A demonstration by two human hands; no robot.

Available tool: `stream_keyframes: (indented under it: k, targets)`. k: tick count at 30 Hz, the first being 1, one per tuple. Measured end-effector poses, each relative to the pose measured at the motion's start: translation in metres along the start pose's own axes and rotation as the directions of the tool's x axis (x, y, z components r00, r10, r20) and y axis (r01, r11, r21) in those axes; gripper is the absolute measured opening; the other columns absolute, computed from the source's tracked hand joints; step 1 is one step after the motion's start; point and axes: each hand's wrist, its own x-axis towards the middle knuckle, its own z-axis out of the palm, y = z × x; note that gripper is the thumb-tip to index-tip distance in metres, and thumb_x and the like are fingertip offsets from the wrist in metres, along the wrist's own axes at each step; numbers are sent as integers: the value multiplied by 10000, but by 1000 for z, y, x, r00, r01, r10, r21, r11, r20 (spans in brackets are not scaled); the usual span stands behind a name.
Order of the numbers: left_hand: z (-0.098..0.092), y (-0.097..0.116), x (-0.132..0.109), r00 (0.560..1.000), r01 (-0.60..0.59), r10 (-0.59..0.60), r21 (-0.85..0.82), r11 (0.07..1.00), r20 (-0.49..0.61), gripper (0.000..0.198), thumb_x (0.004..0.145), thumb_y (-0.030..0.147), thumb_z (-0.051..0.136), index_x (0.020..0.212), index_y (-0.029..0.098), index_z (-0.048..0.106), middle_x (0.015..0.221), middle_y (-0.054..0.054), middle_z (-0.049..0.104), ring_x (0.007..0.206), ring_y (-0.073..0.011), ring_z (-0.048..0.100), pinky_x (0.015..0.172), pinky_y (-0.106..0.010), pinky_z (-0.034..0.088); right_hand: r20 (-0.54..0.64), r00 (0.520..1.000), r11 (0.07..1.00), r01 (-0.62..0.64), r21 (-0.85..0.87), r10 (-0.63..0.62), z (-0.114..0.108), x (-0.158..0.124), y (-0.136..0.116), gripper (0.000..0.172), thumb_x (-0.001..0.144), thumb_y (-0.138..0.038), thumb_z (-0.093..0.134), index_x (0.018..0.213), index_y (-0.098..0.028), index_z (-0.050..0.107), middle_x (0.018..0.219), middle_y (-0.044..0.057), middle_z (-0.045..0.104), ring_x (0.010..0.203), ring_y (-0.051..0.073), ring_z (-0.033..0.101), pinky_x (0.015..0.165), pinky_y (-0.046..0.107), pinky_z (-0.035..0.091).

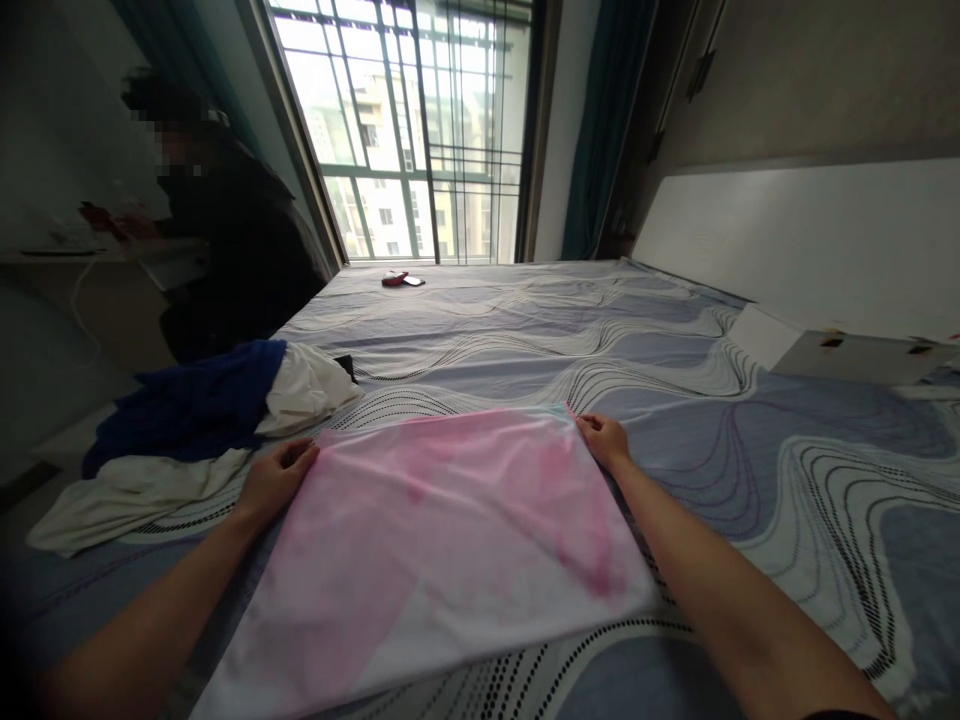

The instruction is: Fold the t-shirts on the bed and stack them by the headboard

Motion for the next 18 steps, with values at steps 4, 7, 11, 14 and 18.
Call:
stream_keyframes:
  k: [4, 7, 11, 14, 18]
  targets:
    - [-9, -1, -35, 996, -90, 88, 128, 988, 18, 549, 805, 544, 503, 1168, 175, 684, 1218, -124, 706, 1114, -301, 644, 958, -395, 480, 8, 1000, 996, 17, 92, -18, -19, -35, 9, 443, 784, -463, 566, 1094, -184, 714, 906, 79, 773, 822, 230, 716, 754, 326, 535]
    - [-20, -6, -67, 996, -89, 89, 155, 984, 12, 536, 824, 552, 436, 1103, 170, 689, 1330, -129, 645, 1196, -314, 605, 1015, -411, 458, -9, 999, 993, 44, 109, -44, -37, -70, 12, 436, 780, -460, 575, 1081, -180, 719, 1013, 106, 759, 904, 244, 709, 828, 348, 534]
    - [-40, -16, -119, 999, -35, 32, 194, 980, 18, 498, 807, 599, 419, 905, 210, 714, 1381, -109, 613, 1184, -332, 611, 1008, -445, 468, -45, 995, 993, 93, 80, -89, -61, -125, 10, 353, 769, -483, 593, 887, -191, 753, 996, 100, 743, 945, 270, 671, 868, 364, 498]
    - [-54, -25, -158, 998, -56, 49, 202, 978, 38, 491, 782, 634, 422, 676, 238, 694, 1394, -83, 605, 1221, -335, 587, 1016, -450, 464, -47, 993, 993, 113, 37, -111, -74, -165, 9, 395, 815, -537, 537, 737, -202, 730, 969, 92, 724, 915, 253, 653, 839, 341, 485]
    - [-65, -30, -198, 995, -76, 65, 173, 982, 69, 523, 771, 669, 418, 648, 250, 706, 1415, -73, 586, 1272, -326, 548, 1057, -452, 439, -15, 993, 993, 118, 13, -118, -84, -208, 13, 422, 821, -580, 540, 726, -209, 716, 1063, 107, 689, 946, 245, 631, 862, 339, 469]
